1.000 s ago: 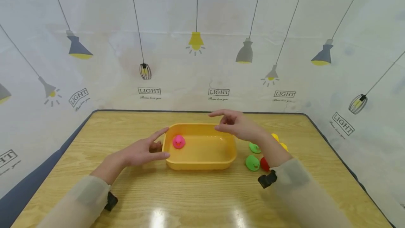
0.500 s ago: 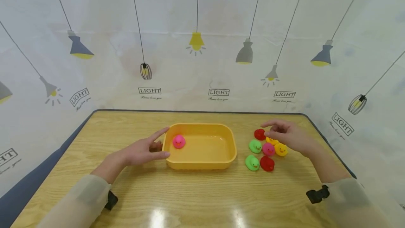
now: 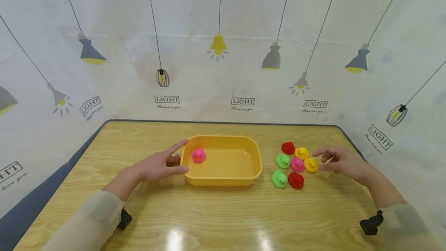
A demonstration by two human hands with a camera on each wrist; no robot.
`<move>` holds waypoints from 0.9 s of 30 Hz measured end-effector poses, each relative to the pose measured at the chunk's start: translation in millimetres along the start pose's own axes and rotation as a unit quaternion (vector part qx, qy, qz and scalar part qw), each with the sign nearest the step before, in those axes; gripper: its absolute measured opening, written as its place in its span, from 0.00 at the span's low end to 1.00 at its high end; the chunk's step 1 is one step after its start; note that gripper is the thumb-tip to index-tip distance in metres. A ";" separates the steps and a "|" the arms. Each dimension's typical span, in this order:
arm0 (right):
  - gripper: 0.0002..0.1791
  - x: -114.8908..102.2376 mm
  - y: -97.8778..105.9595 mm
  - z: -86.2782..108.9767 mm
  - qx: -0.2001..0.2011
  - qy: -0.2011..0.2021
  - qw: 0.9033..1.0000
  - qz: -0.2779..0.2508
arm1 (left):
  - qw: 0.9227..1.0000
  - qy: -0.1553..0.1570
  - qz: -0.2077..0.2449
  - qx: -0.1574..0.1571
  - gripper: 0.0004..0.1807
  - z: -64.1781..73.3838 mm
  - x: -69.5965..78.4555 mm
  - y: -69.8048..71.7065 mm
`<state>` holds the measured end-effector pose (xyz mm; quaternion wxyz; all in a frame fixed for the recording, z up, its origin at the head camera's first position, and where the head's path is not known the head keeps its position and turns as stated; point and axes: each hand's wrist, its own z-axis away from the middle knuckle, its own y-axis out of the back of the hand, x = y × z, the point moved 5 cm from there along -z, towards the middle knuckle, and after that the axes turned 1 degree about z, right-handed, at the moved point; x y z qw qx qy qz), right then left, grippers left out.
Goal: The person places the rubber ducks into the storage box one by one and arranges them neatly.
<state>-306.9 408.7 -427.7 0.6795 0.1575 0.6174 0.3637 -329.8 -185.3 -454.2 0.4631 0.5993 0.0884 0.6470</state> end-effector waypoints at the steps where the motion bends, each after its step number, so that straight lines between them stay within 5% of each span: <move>1: 0.27 3.2 -0.2 -0.7 -0.003 -0.002 1.000 0.002 | 1.000 0.001 0.001 0.000 0.56 0.0 -0.2 0.0; 27: 0.28 25.2 -17.8 -12.7 -0.014 -0.047 0.998 0.024 | 1.000 0.004 0.000 -0.002 0.56 0.3 -1.6 0.7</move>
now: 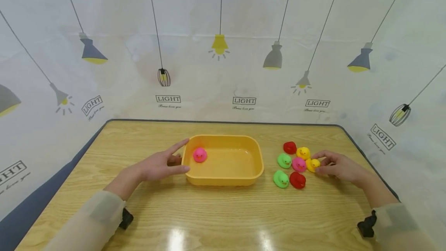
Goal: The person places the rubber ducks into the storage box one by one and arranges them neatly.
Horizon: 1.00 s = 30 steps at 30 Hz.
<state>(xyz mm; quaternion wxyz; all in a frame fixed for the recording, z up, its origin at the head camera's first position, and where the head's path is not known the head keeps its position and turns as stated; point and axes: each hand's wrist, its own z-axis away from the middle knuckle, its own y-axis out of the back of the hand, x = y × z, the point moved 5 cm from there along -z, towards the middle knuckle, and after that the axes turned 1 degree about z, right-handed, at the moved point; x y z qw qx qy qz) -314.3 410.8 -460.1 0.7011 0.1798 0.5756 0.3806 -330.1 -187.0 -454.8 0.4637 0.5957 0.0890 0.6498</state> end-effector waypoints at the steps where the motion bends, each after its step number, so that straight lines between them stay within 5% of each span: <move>1: 0.29 -0.1 0.0 0.0 -0.001 0.000 1.000 -0.002 | 1.000 0.001 0.001 0.000 0.56 0.0 -0.1 0.1; 21: 0.32 -4.1 7.0 5.8 0.039 -0.007 0.999 0.016 | 1.000 -0.005 -0.001 -0.001 0.56 0.1 1.8 1.3; 30: 0.34 -31.4 16.7 13.2 0.089 0.023 0.995 0.029 | 1.000 -0.005 0.007 -0.002 0.56 2.3 1.7 1.0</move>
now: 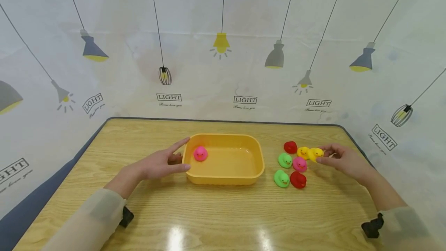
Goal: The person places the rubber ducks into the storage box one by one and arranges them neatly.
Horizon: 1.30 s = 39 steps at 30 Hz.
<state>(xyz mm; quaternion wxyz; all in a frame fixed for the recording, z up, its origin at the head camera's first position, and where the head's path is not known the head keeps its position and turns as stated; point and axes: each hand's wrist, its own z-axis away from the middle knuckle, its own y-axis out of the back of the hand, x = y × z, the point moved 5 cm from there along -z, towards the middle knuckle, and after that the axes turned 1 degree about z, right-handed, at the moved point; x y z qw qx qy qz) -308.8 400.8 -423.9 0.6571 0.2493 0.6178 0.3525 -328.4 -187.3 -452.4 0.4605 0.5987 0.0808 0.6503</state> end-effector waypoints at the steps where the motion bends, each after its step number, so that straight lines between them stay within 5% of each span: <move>1: 0.33 -4.8 0.5 0.5 0.003 0.007 1.000 0.002 | 1.000 -0.001 0.001 0.000 0.56 0.1 0.0 0.0; 10: 0.25 -58.3 -9.1 0.4 0.007 0.077 0.996 -0.035 | 1.000 0.001 -0.002 -0.001 0.56 -0.5 -0.5 0.6; 28: 0.21 -158.1 -63.0 -31.8 -0.042 0.132 0.989 -0.059 | 1.000 -0.002 -0.016 0.003 0.55 -2.4 -2.7 0.2; 39: 0.22 -189.8 -101.3 -57.8 -0.068 0.153 0.983 -0.079 | 1.000 -0.005 -0.017 0.004 0.55 -1.7 -2.4 -0.1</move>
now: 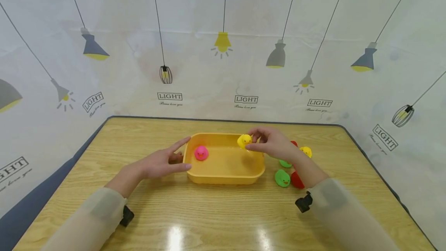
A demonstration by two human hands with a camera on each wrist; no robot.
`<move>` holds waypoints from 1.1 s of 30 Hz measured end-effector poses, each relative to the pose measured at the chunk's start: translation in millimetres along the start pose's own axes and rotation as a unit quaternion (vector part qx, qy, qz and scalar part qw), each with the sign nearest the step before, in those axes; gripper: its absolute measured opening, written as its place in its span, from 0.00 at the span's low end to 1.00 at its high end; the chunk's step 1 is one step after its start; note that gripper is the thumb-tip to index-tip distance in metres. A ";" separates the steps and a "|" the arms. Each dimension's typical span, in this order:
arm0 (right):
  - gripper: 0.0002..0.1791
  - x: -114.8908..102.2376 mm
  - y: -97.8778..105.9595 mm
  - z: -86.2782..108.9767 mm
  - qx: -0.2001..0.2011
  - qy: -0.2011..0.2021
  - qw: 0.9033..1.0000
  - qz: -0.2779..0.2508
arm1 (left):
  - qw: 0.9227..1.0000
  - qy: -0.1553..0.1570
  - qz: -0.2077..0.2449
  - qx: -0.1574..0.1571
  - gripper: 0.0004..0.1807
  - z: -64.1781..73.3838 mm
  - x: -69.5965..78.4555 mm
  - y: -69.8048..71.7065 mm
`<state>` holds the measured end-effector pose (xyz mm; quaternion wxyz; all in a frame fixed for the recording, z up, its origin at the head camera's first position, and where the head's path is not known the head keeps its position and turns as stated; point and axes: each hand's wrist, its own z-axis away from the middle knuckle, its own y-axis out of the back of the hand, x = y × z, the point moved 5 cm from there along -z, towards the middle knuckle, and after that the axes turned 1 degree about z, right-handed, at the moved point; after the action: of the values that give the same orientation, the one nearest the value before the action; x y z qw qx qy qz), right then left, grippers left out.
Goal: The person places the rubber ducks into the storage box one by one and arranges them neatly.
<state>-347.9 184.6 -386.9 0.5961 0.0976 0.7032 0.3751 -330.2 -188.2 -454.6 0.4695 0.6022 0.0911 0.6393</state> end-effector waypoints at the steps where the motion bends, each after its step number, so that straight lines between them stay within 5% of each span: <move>1: 0.22 -0.7 -3.6 -3.7 -0.002 0.000 1.000 -0.005 | 1.000 0.000 0.001 0.000 0.56 0.0 0.2 0.1; 13: 0.19 -21.0 -56.3 -39.9 -0.049 0.010 0.999 -0.018 | 1.000 0.000 0.005 -0.005 0.56 1.1 0.8 1.3; 20: 0.18 -23.2 -77.1 -52.5 -0.042 0.014 0.999 -0.020 | 1.000 -0.007 0.007 -0.007 0.55 1.7 2.7 1.5; 33: 0.17 -4.6 -99.7 -55.8 -0.047 -0.082 0.995 -0.037 | 1.000 -0.002 0.009 -0.008 0.54 0.6 1.6 -0.7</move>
<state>-366.6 89.2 -447.2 0.6692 0.0740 0.6368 0.3757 -329.0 -186.9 -453.8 0.4687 0.6001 0.0792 0.6433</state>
